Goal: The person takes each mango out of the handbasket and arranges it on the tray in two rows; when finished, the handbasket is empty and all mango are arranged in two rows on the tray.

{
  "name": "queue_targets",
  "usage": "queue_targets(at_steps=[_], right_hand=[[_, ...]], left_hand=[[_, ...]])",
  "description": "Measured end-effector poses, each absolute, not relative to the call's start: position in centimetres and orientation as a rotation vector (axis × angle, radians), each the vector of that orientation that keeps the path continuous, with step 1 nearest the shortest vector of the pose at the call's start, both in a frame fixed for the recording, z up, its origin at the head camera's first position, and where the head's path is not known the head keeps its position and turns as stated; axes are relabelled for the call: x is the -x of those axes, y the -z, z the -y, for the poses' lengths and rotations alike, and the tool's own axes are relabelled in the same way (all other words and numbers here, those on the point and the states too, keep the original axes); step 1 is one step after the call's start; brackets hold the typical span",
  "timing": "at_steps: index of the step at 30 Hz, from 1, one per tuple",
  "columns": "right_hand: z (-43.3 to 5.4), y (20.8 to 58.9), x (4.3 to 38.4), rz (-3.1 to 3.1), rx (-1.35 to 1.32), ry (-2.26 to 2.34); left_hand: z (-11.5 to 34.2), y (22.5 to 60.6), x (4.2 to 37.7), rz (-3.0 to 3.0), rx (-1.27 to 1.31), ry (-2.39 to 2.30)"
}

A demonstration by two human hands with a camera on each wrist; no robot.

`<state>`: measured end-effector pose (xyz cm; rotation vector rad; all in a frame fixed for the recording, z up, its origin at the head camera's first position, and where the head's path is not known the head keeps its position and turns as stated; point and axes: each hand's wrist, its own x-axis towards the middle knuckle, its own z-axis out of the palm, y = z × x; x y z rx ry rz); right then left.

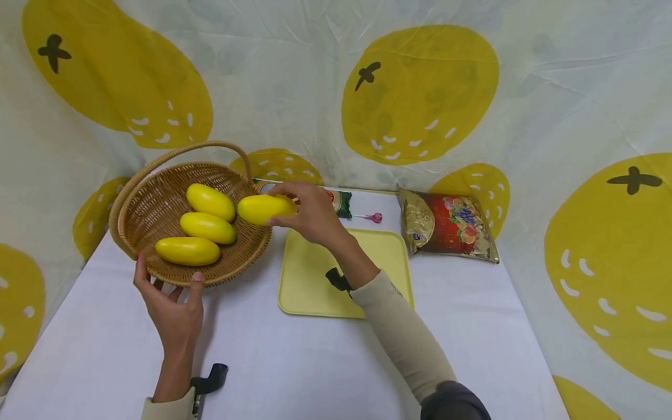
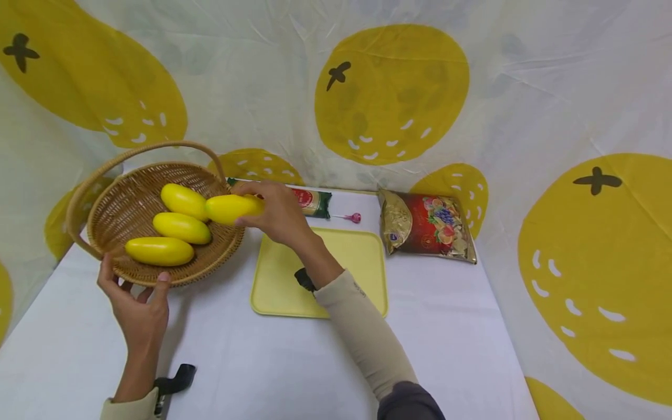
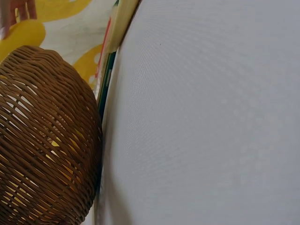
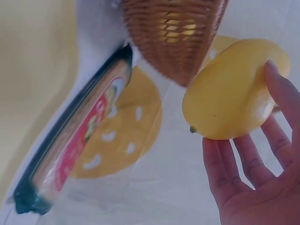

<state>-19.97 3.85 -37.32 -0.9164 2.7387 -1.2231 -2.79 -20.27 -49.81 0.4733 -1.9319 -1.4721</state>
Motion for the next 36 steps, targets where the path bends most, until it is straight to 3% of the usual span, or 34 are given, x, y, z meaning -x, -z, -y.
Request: queue_targets(at_steps=[21,36], right_hand=[[-9.8,44.0,21.5,-2.772,0.583,1.025],[-9.8,45.2,22.1,-2.785,0.528,0.849]], left_hand=[[20.4,49.9,2.7,1.979,-0.511,1.437],[20.2,50.1,3.0,1.973,-0.516,1.444]])
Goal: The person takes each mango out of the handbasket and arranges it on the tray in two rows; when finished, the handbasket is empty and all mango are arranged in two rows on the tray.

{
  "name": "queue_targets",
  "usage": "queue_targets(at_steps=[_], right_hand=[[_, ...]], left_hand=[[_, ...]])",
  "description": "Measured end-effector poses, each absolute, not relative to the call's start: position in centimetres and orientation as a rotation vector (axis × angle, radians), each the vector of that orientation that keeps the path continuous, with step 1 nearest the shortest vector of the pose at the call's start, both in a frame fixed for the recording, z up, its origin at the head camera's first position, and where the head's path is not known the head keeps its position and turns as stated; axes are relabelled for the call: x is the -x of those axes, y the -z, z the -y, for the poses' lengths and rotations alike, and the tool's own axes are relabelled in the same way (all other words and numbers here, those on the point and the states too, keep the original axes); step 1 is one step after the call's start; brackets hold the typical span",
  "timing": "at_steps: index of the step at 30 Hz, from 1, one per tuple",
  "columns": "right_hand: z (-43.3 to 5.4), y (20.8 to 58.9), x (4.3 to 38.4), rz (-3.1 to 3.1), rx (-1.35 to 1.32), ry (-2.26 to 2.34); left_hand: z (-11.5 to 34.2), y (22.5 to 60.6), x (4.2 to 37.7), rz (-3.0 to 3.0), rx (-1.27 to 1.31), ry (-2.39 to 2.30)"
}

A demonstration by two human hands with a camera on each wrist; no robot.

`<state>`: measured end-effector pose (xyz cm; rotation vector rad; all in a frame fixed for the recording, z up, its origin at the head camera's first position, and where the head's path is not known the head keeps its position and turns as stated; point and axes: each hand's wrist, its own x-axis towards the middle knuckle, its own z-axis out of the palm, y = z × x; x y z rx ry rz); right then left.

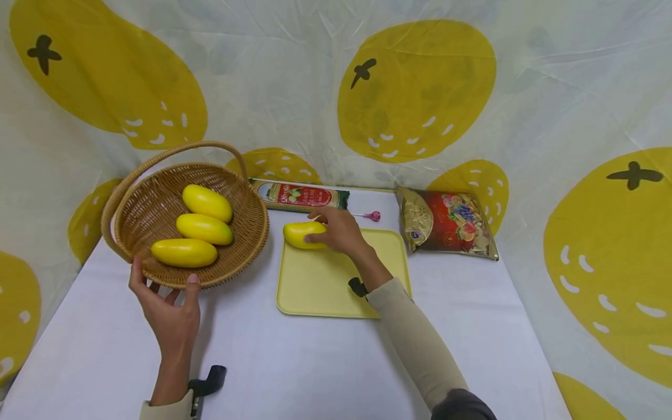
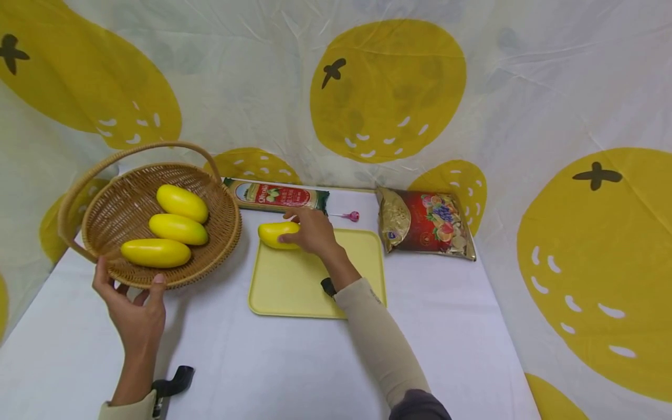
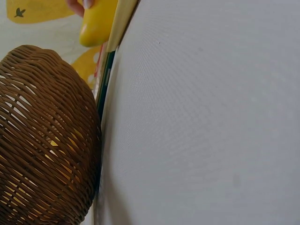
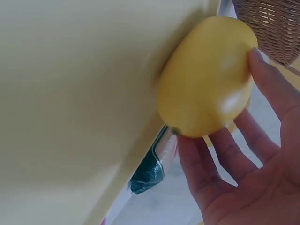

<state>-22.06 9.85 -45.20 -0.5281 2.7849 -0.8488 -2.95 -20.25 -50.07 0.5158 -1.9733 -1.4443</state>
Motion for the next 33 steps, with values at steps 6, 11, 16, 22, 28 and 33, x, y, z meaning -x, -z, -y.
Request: queue_targets(at_steps=[6,11,16,22,28,33], right_hand=[[-9.6,45.0,22.2,-2.792,0.515,0.882],[-9.6,44.8,22.6,-2.744,0.498,0.864],[-9.6,44.8,22.6,-2.738,0.455,0.849],[-9.1,43.7,22.1,-2.834,0.520,0.987],[-6.9,41.1,20.8,-2.887,0.756,1.193],[-4.2,39.8,19.7,-2.837,0.907,1.308]], left_hand=[[20.3,50.1,3.0,1.966,-0.506,1.453],[20.4,50.1,3.0,1.959,-0.504,1.450],[20.4,50.0,2.9,1.958,-0.500,1.451],[20.4,49.9,3.0,1.964,-0.497,1.444],[20.2,49.8,3.0,1.972,-0.514,1.433],[20.2,49.9,3.0,1.971,-0.505,1.429]])
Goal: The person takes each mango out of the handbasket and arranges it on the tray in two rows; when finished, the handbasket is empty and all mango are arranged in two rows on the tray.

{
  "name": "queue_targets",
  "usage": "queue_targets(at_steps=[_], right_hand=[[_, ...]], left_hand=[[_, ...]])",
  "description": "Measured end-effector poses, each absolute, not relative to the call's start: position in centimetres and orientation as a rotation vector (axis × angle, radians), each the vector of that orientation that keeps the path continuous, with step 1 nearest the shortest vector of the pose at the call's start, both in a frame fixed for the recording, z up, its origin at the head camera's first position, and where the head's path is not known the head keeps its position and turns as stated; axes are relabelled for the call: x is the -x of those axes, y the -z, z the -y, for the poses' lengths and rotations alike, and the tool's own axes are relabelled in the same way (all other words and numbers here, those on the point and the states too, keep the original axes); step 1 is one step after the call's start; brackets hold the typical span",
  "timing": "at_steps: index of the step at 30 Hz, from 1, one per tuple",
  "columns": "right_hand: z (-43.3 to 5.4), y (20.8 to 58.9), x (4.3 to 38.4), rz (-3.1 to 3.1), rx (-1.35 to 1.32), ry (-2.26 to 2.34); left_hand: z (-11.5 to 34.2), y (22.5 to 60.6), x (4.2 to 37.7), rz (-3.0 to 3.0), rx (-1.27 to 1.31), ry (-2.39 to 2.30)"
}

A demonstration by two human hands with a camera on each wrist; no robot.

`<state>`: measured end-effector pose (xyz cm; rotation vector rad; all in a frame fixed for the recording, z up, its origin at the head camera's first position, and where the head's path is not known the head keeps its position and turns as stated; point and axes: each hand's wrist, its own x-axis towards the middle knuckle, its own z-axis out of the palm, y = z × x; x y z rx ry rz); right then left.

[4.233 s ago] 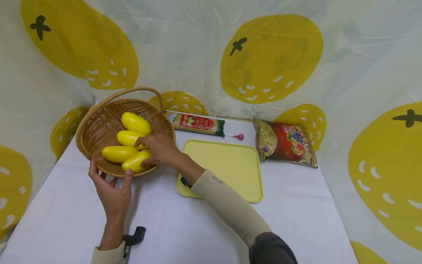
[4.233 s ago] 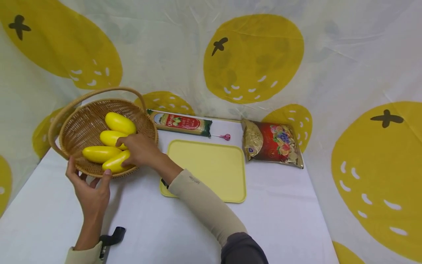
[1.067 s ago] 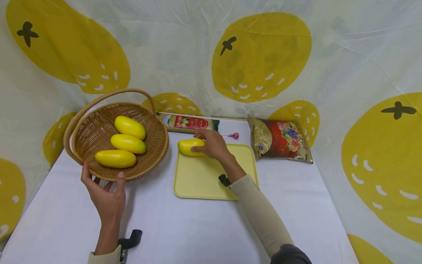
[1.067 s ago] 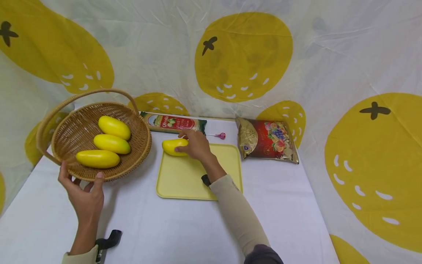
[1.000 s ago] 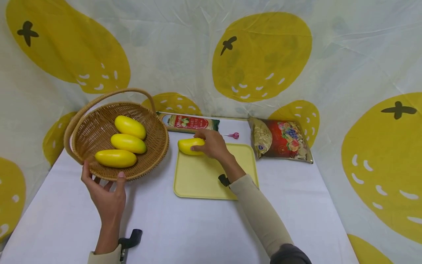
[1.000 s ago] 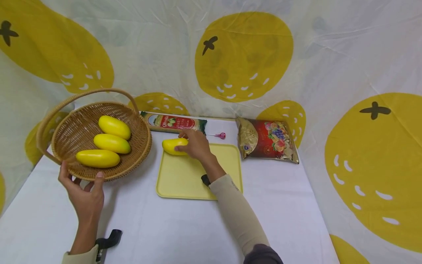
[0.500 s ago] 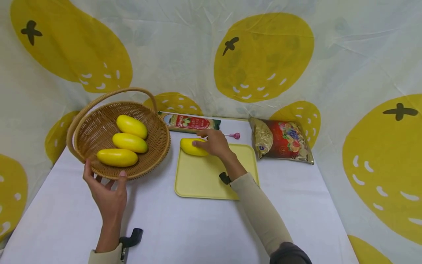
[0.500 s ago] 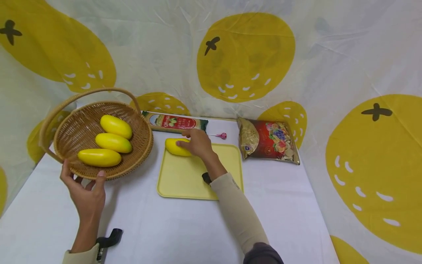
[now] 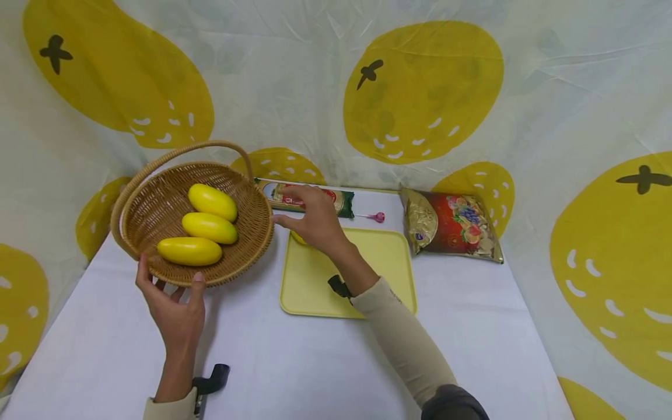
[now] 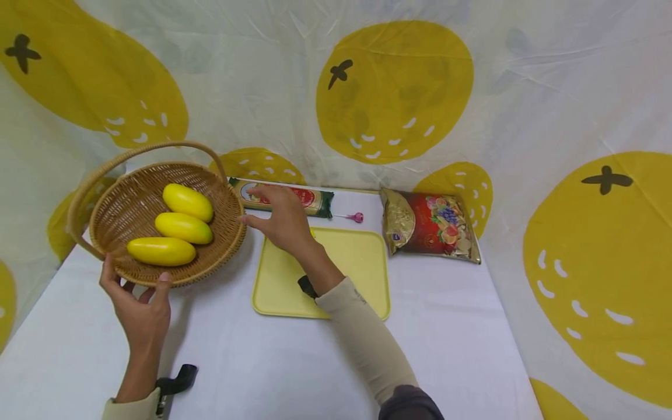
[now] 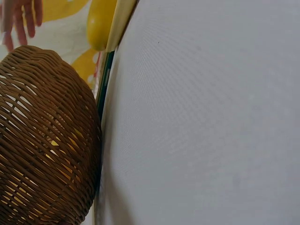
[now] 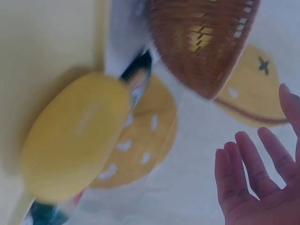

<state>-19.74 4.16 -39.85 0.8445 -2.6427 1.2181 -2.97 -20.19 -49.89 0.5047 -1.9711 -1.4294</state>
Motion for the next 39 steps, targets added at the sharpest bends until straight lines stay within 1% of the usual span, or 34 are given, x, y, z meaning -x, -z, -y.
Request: queue_targets(at_steps=[5,19,31,39], right_hand=[[-1.2,39.4,19.0,2.610,-0.961,-1.301],[6.1,40.1,17.5,2.771,-1.201,-1.175],[9.7,41.0,17.4,2.950,-1.331,-1.085],[11.3,41.4,17.4,3.018,-1.330,-0.943]], left_hand=[[20.3,50.1,3.0,1.965,-0.501,1.434],[20.2,50.1,2.9,1.999,-0.506,1.445],[20.2,49.9,2.8,2.032,-0.554,1.476],[20.1,49.8,2.7,2.027,-0.525,1.462]])
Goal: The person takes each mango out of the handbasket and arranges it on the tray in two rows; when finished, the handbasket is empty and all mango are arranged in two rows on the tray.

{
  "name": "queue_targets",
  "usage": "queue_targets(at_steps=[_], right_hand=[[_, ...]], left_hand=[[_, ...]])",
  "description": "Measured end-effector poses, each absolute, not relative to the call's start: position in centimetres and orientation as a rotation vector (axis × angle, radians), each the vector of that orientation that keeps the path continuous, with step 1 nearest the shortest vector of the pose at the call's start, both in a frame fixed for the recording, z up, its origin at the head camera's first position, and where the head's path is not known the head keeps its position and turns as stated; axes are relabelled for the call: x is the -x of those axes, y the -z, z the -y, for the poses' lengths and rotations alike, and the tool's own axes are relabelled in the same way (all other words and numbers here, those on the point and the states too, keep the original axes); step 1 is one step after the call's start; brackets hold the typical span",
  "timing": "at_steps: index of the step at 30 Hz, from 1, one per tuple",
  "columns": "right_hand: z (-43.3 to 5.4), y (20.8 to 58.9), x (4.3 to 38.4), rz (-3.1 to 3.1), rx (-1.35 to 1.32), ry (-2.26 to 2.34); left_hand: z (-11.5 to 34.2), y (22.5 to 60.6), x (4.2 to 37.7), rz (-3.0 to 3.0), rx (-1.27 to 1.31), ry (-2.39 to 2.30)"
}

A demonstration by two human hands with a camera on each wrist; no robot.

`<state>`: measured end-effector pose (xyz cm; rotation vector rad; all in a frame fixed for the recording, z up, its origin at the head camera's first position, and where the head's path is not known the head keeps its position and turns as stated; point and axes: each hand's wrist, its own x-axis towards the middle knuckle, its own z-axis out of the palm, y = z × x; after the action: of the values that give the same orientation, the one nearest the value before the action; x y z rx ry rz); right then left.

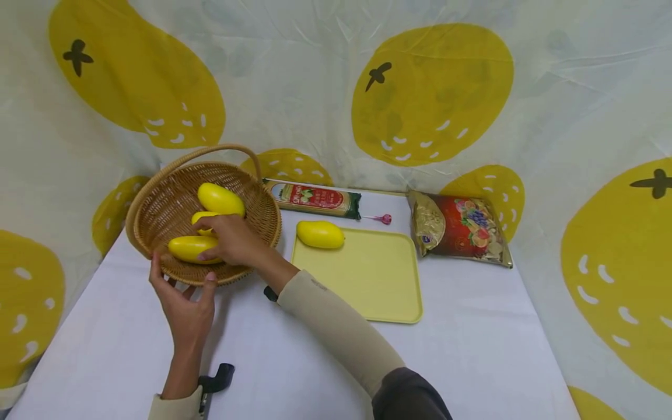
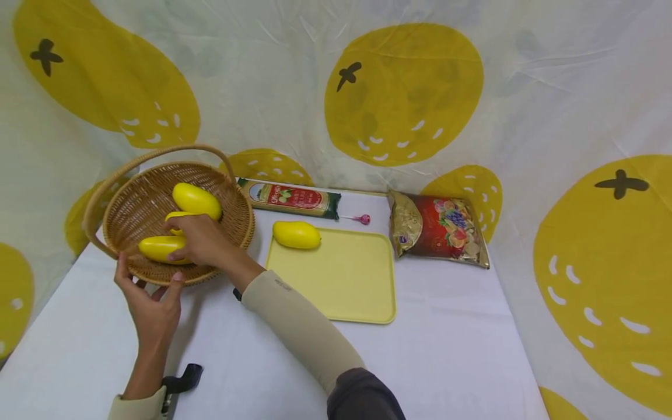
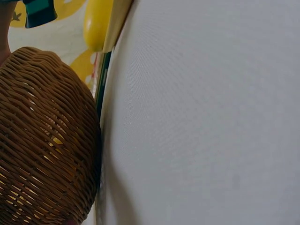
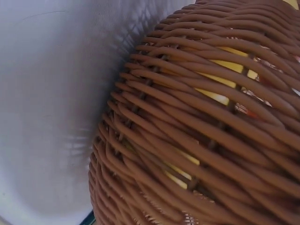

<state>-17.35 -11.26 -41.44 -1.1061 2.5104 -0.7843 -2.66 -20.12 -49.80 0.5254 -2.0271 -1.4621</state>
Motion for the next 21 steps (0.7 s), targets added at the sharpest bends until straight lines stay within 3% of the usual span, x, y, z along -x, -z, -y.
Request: queue_targets(at_steps=[21], right_hand=[[12.8,42.1,17.1,-2.571,1.185,0.586]], left_hand=[[20.1,49.6,2.7,2.061,-0.544,1.436]])
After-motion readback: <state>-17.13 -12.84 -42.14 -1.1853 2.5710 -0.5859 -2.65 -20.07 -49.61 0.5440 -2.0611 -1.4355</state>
